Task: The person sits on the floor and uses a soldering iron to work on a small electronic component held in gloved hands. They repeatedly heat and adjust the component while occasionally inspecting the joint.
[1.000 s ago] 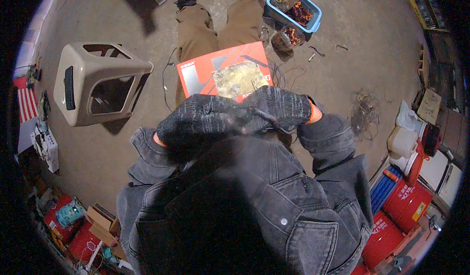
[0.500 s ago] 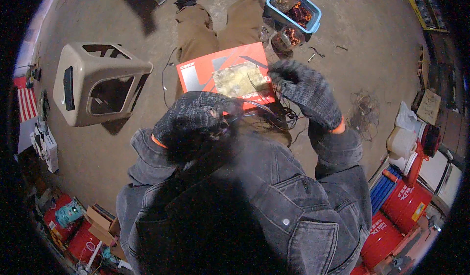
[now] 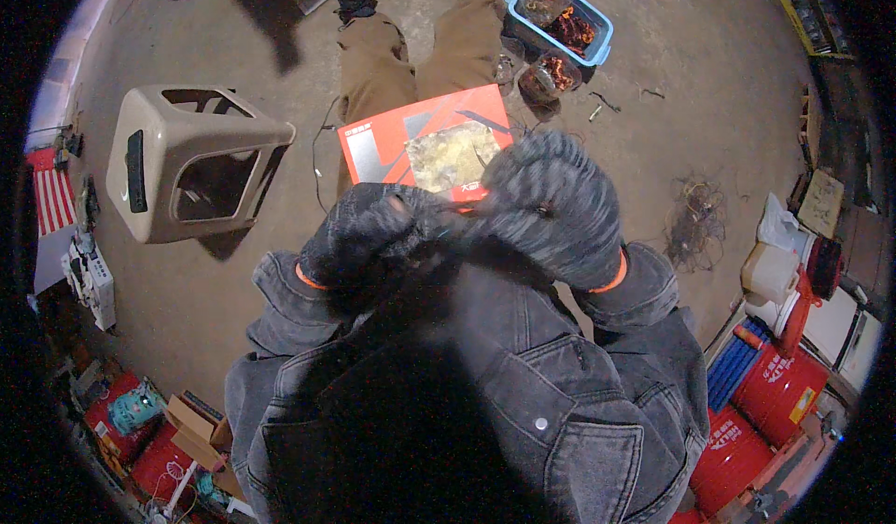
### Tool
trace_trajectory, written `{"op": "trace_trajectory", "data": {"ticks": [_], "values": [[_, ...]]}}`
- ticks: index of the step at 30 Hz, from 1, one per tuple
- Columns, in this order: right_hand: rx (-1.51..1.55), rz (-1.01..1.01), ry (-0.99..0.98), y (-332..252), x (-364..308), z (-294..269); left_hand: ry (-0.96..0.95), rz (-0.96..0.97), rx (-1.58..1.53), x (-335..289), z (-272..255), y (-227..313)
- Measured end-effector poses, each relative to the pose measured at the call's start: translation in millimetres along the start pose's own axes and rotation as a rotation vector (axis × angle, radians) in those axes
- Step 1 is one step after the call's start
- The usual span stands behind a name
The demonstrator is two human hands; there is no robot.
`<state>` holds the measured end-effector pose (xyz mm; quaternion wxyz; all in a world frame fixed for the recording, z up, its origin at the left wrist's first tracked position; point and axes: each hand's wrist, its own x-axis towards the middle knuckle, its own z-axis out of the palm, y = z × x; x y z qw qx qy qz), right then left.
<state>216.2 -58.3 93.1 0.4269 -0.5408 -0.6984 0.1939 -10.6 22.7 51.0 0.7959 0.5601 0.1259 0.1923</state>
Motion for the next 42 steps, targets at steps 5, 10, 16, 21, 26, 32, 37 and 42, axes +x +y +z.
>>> {"op": "trace_trajectory", "data": {"ticks": [5,10,16,21,26,32,37,42], "values": [[0.261,0.585,0.121,0,-1,3,-0.002,0.261,0.638,-2,4,1],[-0.089,0.209,-0.233,28,2,6,0.055,0.369,1.074,-1,4,-6],[0.170,0.349,-0.753,41,-5,8,0.094,0.323,1.375,-3,6,-13],[0.352,0.345,-0.755,42,-12,9,0.072,0.364,1.478,4,6,-12],[0.243,0.074,-0.911,54,-16,7,0.011,0.418,1.615,5,9,0],[0.376,0.041,-1.006,55,-21,12,0.090,0.429,1.535,8,16,-3],[0.295,0.325,-0.901,46,-17,3,0.087,0.440,1.364,2,8,-12],[0.295,0.752,0.018,24,-18,-27,0.108,0.443,1.470,-4,7,-14]]}}
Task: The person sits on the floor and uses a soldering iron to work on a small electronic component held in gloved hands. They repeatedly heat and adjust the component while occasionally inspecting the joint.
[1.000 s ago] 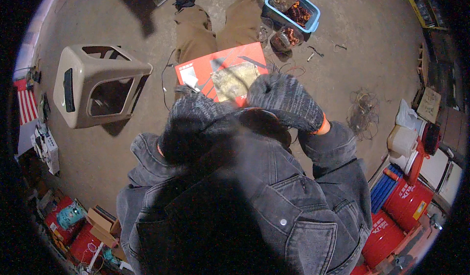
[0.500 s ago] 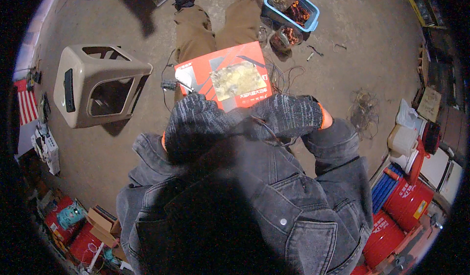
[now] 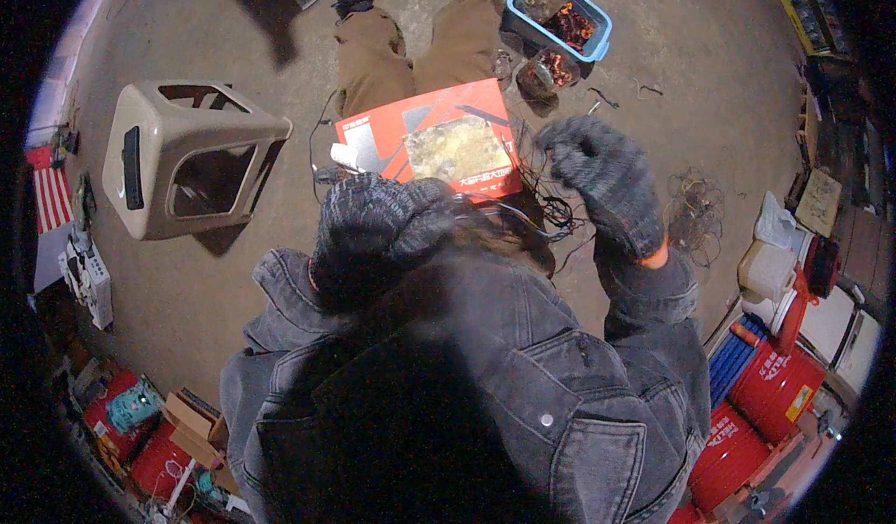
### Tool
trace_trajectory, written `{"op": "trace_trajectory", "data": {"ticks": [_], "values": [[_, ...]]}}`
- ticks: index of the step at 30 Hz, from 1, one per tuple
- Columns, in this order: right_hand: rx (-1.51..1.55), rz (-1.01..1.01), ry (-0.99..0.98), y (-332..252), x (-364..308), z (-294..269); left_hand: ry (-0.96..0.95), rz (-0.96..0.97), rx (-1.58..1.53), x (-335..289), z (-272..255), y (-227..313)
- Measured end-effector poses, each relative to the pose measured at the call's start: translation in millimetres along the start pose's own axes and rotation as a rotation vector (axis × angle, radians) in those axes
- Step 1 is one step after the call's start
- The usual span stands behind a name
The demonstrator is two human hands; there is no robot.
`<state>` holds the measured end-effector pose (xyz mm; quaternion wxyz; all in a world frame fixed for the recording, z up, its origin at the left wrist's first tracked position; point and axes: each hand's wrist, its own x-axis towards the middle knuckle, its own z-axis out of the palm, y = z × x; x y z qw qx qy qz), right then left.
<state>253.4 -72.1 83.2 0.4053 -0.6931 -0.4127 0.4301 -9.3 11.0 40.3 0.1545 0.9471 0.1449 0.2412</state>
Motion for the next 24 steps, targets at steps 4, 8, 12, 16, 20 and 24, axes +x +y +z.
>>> {"op": "trace_trajectory", "data": {"ticks": [4,8,12,16,20,24], "values": [[-0.210,-0.542,0.013,-14,-11,4,0.015,-0.042,-0.053,6,-5,4],[-0.819,-0.778,-0.071,-14,-14,24,0.035,-0.099,-0.158,14,-10,7],[-0.840,-0.885,-0.005,-1,-11,35,0.068,-0.033,-0.077,14,-12,3],[-0.834,-0.889,0.021,8,-15,41,0.010,-0.222,-0.496,9,-5,5],[-0.879,-0.824,-0.021,7,-18,44,0.038,-0.371,-0.757,4,4,10],[-0.837,-0.598,-0.073,2,-18,44,0.093,-0.034,-0.187,4,3,3]]}}
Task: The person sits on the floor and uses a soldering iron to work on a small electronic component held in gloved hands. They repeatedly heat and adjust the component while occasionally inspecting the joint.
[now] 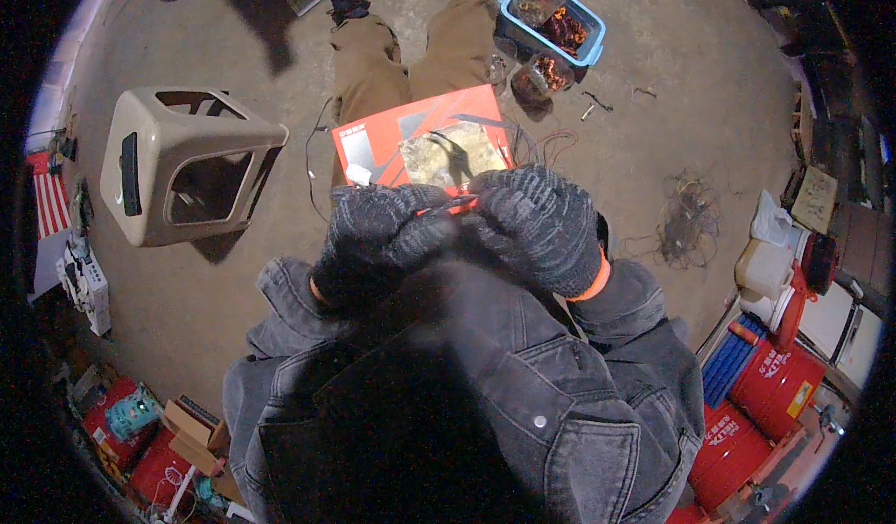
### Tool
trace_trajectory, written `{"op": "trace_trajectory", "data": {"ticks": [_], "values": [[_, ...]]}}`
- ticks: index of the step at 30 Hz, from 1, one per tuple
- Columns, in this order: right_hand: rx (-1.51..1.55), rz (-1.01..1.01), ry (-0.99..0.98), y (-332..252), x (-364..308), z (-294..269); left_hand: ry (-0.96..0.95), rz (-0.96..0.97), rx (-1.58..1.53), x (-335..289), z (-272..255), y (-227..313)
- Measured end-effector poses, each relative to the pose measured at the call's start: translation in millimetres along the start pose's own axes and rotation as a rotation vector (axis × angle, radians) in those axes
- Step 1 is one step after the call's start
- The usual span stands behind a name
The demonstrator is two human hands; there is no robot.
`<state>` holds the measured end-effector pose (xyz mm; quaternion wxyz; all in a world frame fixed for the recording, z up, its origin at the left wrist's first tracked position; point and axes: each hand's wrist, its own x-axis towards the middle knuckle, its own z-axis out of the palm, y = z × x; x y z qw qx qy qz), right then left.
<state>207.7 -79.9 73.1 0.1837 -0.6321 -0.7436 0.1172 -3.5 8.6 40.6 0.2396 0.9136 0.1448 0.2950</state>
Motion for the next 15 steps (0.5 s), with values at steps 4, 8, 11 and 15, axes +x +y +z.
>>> {"op": "trace_trajectory", "data": {"ticks": [4,8,11,15], "values": [[0.228,0.037,0.152,5,7,-6,-0.033,-0.018,0.007,1,-4,-4],[0.471,0.578,0.299,31,23,0,-0.052,-0.025,0.028,-2,-5,-5],[0.277,0.495,0.294,62,43,25,-0.050,-0.046,0.040,-4,-4,-6],[0.102,0.397,0.161,85,50,58,-0.035,-0.061,0.098,-5,-6,-5]]}}
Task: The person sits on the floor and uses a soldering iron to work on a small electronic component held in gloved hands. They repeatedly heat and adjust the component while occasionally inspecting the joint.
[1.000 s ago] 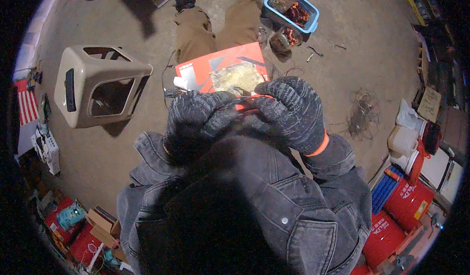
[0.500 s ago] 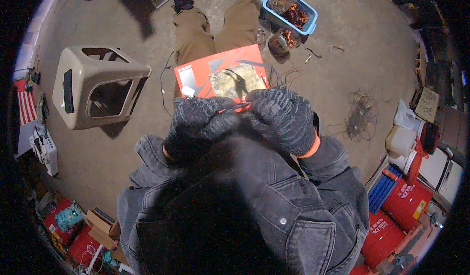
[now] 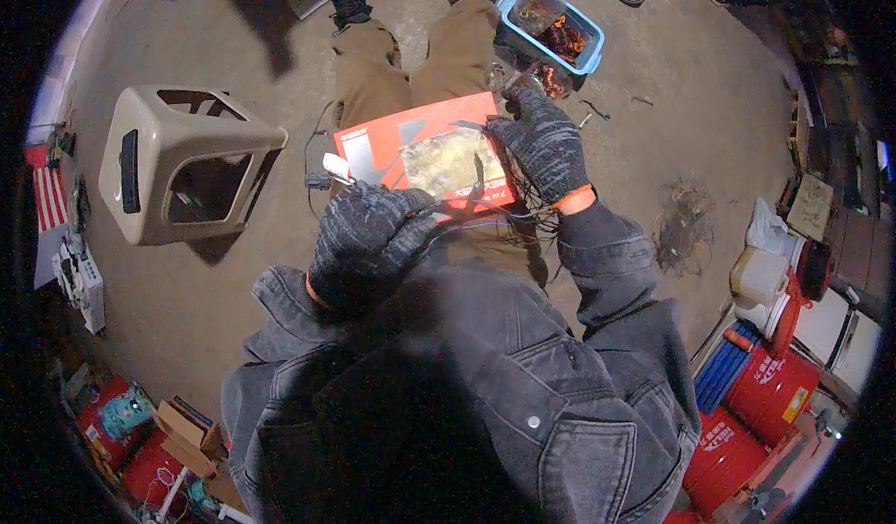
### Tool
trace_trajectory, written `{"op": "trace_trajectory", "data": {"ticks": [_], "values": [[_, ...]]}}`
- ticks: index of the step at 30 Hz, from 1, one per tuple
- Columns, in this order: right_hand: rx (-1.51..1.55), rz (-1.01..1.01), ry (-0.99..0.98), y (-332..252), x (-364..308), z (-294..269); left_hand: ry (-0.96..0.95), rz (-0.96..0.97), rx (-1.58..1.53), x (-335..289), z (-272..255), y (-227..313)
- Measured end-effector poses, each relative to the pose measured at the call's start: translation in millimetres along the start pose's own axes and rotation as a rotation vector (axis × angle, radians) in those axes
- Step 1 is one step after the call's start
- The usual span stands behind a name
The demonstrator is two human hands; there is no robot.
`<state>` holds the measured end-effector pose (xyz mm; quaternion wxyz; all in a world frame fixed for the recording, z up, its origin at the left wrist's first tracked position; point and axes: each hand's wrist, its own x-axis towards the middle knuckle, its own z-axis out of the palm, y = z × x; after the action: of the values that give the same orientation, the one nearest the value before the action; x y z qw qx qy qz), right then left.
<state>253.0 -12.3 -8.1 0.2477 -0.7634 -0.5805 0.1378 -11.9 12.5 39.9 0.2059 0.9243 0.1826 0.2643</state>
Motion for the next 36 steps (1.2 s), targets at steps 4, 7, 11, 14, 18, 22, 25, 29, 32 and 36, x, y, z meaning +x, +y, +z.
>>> {"op": "trace_trajectory", "data": {"ticks": [4,7,11,14,18,22,25,29,32,36], "values": [[-0.042,-0.023,-0.038,6,-1,8,-0.031,-0.091,-0.014,4,-2,-2],[-0.035,-0.099,-0.053,6,-3,3,0.025,-0.081,-0.003,10,-3,-6],[-0.061,-0.071,-0.047,5,-6,1,0.140,0.016,-0.015,15,-5,-8],[0.026,-0.007,-0.044,6,-8,4,0.030,-0.042,0.006,13,-8,-6],[0.117,0.039,-0.101,8,-10,7,0.109,0.027,0.013,10,-5,-11],[0.039,0.020,-0.113,14,-10,5,0.052,-0.071,0.018,2,6,-20],[0.076,0.046,-0.117,13,-10,-1,-0.117,-0.314,0.008,-7,12,-24],[0.159,-0.051,-0.023,-10,-15,-22,-0.197,-0.382,-0.024,-16,16,-30],[0.445,0.130,-0.169,-42,-23,-41,-0.016,-0.205,-0.102,-22,19,-30],[0.593,0.143,-0.326,-75,-40,-48,0.131,-0.093,-0.041,-27,23,-28]]}}
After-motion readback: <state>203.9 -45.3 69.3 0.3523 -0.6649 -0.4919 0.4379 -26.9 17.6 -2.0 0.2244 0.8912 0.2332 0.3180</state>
